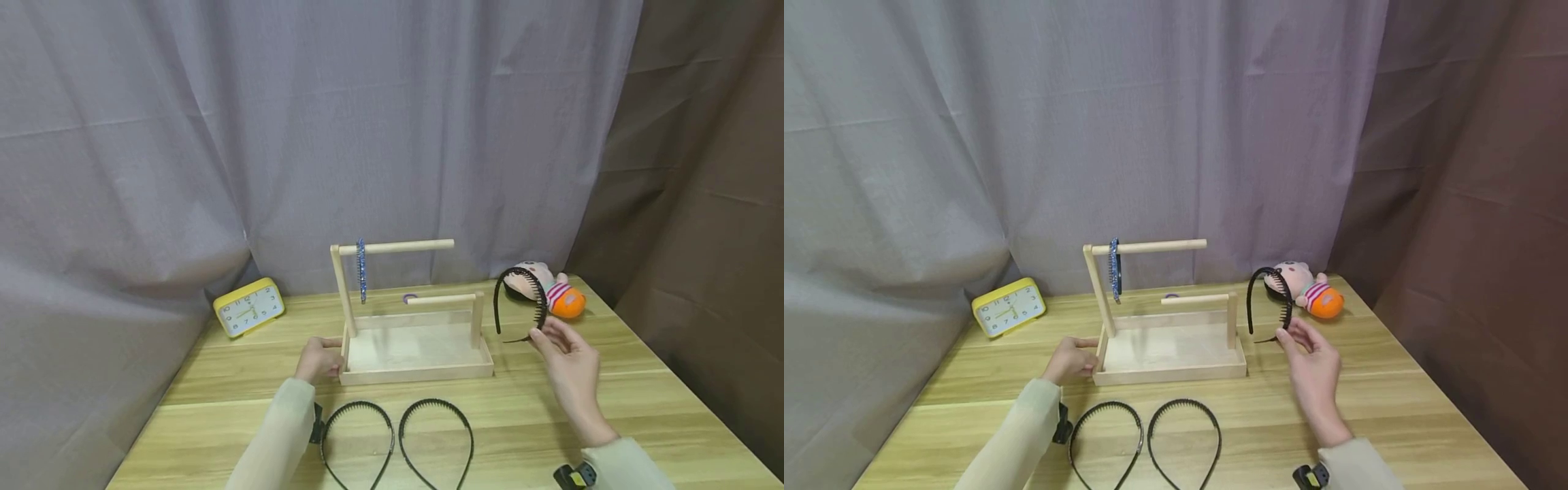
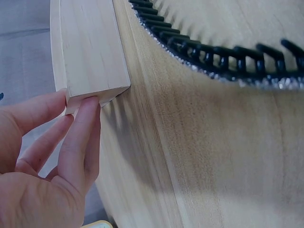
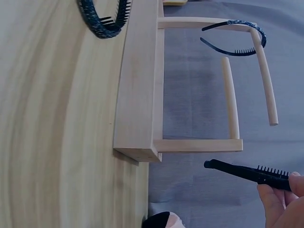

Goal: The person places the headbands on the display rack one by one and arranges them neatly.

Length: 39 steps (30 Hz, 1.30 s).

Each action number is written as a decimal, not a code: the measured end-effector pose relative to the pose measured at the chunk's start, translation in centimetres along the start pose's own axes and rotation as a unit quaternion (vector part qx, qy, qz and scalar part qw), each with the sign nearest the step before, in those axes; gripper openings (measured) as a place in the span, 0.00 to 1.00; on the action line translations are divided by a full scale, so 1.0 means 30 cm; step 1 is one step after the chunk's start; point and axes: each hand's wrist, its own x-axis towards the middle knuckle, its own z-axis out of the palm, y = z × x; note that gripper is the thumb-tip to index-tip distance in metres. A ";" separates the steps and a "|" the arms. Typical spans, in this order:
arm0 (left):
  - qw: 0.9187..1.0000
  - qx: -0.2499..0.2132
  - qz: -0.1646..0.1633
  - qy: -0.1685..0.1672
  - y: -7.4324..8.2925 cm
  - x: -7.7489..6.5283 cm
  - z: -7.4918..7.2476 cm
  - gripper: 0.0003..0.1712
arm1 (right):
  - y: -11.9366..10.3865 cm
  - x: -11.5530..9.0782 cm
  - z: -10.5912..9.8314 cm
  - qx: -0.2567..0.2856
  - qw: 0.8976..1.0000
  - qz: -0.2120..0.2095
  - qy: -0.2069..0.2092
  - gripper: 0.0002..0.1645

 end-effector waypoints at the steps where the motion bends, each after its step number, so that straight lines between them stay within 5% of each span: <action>1: 1.000 -0.003 0.002 -0.001 -0.006 0.005 0.000 0.33 | 0.002 0.004 0.005 -0.004 1.000 -0.007 0.001 0.17; 13: 1.000 -0.008 -0.006 -0.003 -0.002 0.002 -0.007 0.33 | -0.124 -0.013 0.061 -0.016 0.998 -0.062 -0.005 0.17; 24: 1.000 -0.007 0.001 -0.008 0.008 -0.012 -0.005 0.34 | 0.005 0.042 0.084 -0.042 0.997 -0.063 0.021 0.17; 39: 1.000 0.000 -0.006 -0.012 0.019 -0.020 -0.006 0.33 | 0.021 0.083 0.113 -0.042 0.996 -0.071 0.041 0.16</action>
